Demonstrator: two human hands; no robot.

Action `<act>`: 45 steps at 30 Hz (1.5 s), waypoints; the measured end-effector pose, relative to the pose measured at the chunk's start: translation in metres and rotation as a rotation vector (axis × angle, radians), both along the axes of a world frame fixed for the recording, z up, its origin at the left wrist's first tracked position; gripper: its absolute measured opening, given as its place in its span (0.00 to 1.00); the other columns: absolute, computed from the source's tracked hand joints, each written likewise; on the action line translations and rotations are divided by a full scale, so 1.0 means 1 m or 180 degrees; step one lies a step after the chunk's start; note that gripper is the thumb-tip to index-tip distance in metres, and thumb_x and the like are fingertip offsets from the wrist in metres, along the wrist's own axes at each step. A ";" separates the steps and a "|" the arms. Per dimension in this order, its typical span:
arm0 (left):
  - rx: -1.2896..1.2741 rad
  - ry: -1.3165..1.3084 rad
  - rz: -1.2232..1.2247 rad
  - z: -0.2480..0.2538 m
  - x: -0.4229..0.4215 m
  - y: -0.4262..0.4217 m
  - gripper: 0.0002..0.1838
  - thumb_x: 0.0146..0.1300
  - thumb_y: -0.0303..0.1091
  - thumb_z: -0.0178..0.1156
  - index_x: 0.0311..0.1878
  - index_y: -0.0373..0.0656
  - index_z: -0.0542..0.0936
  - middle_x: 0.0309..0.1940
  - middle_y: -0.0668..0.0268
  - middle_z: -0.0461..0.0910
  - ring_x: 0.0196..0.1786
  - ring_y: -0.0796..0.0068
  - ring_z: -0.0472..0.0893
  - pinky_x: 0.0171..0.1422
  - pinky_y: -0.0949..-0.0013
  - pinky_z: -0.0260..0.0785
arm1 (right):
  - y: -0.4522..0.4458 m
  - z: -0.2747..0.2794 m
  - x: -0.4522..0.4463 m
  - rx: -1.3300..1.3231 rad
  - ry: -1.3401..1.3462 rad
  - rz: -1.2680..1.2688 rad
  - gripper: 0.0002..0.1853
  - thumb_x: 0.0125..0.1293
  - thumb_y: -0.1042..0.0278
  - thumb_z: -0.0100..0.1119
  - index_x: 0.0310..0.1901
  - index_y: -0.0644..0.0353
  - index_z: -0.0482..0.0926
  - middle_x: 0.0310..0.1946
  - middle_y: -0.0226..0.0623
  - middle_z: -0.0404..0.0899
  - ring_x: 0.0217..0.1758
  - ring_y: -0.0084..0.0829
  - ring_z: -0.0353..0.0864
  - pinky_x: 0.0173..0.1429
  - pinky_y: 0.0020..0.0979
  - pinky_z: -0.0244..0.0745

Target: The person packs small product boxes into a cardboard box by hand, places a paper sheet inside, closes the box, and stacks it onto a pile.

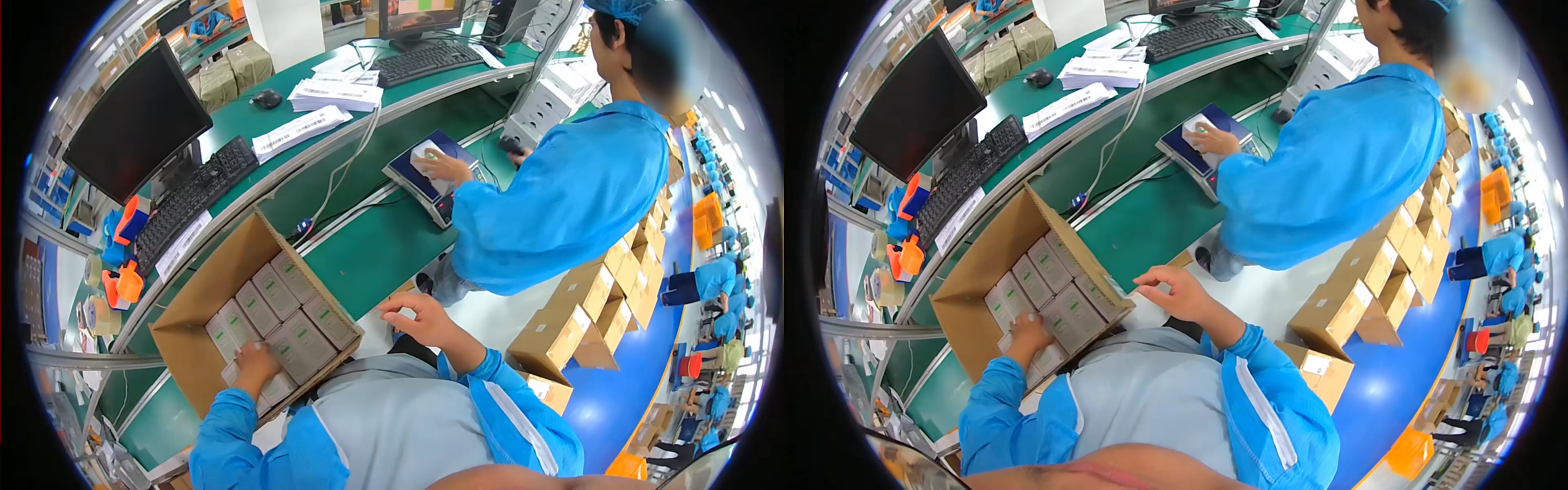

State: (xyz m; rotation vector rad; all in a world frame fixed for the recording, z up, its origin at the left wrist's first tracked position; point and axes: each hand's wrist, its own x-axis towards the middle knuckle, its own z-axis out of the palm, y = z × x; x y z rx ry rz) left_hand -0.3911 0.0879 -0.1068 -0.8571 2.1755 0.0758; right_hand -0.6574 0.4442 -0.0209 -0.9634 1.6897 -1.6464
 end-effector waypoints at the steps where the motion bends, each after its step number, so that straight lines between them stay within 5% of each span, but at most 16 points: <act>1: -0.0058 0.0105 0.0056 -0.006 0.008 0.001 0.49 0.57 0.64 0.73 0.79 0.51 0.72 0.77 0.45 0.67 0.81 0.42 0.62 0.86 0.37 0.49 | 0.007 -0.004 -0.005 0.0109 -0.0049 -0.0029 0.11 0.75 0.69 0.67 0.53 0.64 0.88 0.43 0.35 0.89 0.46 0.26 0.86 0.53 0.30 0.80; 8: -0.0013 0.0191 -0.0110 0.004 0.004 -0.012 0.47 0.58 0.64 0.72 0.76 0.48 0.76 0.78 0.44 0.66 0.82 0.41 0.63 0.83 0.39 0.58 | 0.013 -0.062 -0.039 0.0879 -0.0691 -0.0118 0.13 0.75 0.64 0.67 0.53 0.63 0.88 0.43 0.38 0.90 0.46 0.28 0.87 0.53 0.32 0.81; 12: 0.0543 0.1357 0.0624 -0.005 0.004 -0.059 0.40 0.67 0.58 0.69 0.74 0.39 0.76 0.74 0.42 0.73 0.78 0.42 0.70 0.82 0.47 0.63 | -0.009 -0.126 -0.057 0.1142 0.0518 0.0398 0.16 0.71 0.59 0.71 0.52 0.62 0.88 0.45 0.45 0.89 0.49 0.41 0.88 0.57 0.40 0.83; 15: 0.0413 0.1857 0.0577 0.084 -0.024 -0.020 0.35 0.73 0.52 0.66 0.73 0.36 0.76 0.71 0.44 0.77 0.75 0.43 0.74 0.81 0.51 0.65 | -0.035 -0.205 -0.070 0.1009 0.1425 0.0459 0.16 0.61 0.60 0.75 0.47 0.59 0.89 0.48 0.48 0.87 0.55 0.50 0.86 0.62 0.48 0.80; 18: 0.0185 0.2117 0.0403 0.132 -0.021 0.012 0.32 0.73 0.49 0.66 0.73 0.39 0.76 0.71 0.45 0.78 0.74 0.44 0.75 0.80 0.51 0.66 | -0.082 -0.226 -0.114 0.1033 0.2240 -0.0263 0.26 0.58 0.62 0.75 0.58 0.60 0.81 0.57 0.50 0.81 0.64 0.55 0.79 0.69 0.54 0.74; 21: 0.0488 0.2226 0.0749 0.169 -0.023 0.044 0.31 0.73 0.48 0.66 0.72 0.39 0.78 0.69 0.46 0.79 0.72 0.44 0.77 0.78 0.51 0.68 | -0.120 -0.227 -0.162 0.1689 0.3384 -0.1186 0.55 0.53 0.48 0.79 0.83 0.51 0.63 0.71 0.68 0.67 0.77 0.69 0.62 0.76 0.65 0.64; 23: 0.0732 0.2299 0.1002 0.189 -0.020 0.061 0.30 0.73 0.49 0.66 0.71 0.39 0.78 0.68 0.45 0.80 0.72 0.44 0.77 0.78 0.51 0.69 | -0.137 -0.183 -0.174 0.3446 0.2695 -0.1011 0.60 0.51 0.47 0.81 0.85 0.50 0.59 0.76 0.69 0.61 0.74 0.69 0.68 0.76 0.61 0.68; 26: 0.0655 0.2416 0.0685 0.180 0.009 0.070 0.30 0.73 0.49 0.66 0.69 0.39 0.80 0.67 0.44 0.81 0.71 0.44 0.79 0.77 0.50 0.70 | -0.147 -0.210 -0.202 0.2978 0.0791 -0.1235 0.62 0.50 0.46 0.82 0.85 0.50 0.57 0.77 0.67 0.64 0.69 0.68 0.76 0.72 0.54 0.76; 28: 0.0706 0.2514 0.0766 0.177 0.019 0.073 0.30 0.71 0.49 0.68 0.68 0.39 0.80 0.66 0.46 0.81 0.70 0.45 0.80 0.76 0.52 0.71 | -0.152 -0.244 -0.215 0.1595 0.0627 -0.1481 0.59 0.52 0.50 0.81 0.82 0.65 0.61 0.65 0.63 0.79 0.64 0.60 0.82 0.67 0.47 0.80; 32: 0.2254 0.4334 0.1624 0.174 -0.010 0.068 0.42 0.66 0.46 0.75 0.78 0.40 0.69 0.69 0.52 0.78 0.72 0.55 0.79 0.76 0.49 0.71 | -0.169 -0.058 -0.097 -0.0578 0.1483 -0.1804 0.62 0.54 0.56 0.82 0.85 0.66 0.54 0.64 0.53 0.71 0.68 0.49 0.74 0.73 0.45 0.70; 33: 0.2525 0.4916 0.1586 0.188 -0.027 0.079 0.44 0.66 0.47 0.76 0.79 0.41 0.67 0.70 0.52 0.77 0.73 0.55 0.78 0.76 0.50 0.72 | -0.173 -0.010 -0.069 -0.0818 0.1649 -0.1712 0.58 0.52 0.56 0.80 0.81 0.69 0.59 0.61 0.58 0.73 0.64 0.56 0.76 0.71 0.49 0.73; 36: 0.3276 0.6058 0.1147 0.201 -0.060 0.079 0.52 0.63 0.47 0.78 0.83 0.42 0.58 0.77 0.50 0.68 0.77 0.54 0.72 0.79 0.49 0.69 | -0.170 0.075 -0.001 -0.0898 0.2084 -0.0226 0.55 0.52 0.55 0.80 0.80 0.61 0.64 0.70 0.63 0.69 0.72 0.63 0.72 0.76 0.52 0.70; 37: 0.3492 0.6358 0.0955 0.201 -0.066 0.079 0.55 0.62 0.46 0.79 0.84 0.41 0.55 0.79 0.49 0.64 0.80 0.53 0.70 0.80 0.47 0.68 | -0.174 0.081 0.012 -0.1235 0.2374 0.0369 0.57 0.53 0.49 0.83 0.82 0.59 0.63 0.78 0.64 0.60 0.76 0.66 0.68 0.77 0.53 0.69; 38: 0.2678 0.6214 0.3153 0.177 -0.052 0.074 0.51 0.63 0.44 0.77 0.83 0.41 0.59 0.76 0.47 0.68 0.77 0.51 0.73 0.80 0.49 0.70 | -0.169 0.091 0.020 -0.1274 0.2178 0.1120 0.55 0.58 0.52 0.81 0.83 0.55 0.62 0.81 0.64 0.57 0.77 0.65 0.68 0.78 0.53 0.68; 41: 0.3582 0.5383 0.2287 0.147 -0.022 0.016 0.36 0.69 0.31 0.66 0.80 0.45 0.67 0.69 0.54 0.78 0.70 0.53 0.81 0.73 0.48 0.78 | -0.147 0.075 0.023 -0.1105 0.1633 0.1410 0.50 0.63 0.56 0.77 0.84 0.55 0.62 0.81 0.61 0.58 0.77 0.62 0.69 0.79 0.52 0.67; 45: 0.3849 0.4501 0.3968 0.046 -0.023 -0.015 0.34 0.69 0.28 0.67 0.77 0.46 0.68 0.67 0.57 0.79 0.68 0.53 0.82 0.72 0.46 0.78 | -0.088 0.020 -0.006 -0.0467 0.0768 0.0882 0.33 0.69 0.65 0.72 0.75 0.59 0.74 0.70 0.47 0.76 0.70 0.46 0.79 0.72 0.42 0.75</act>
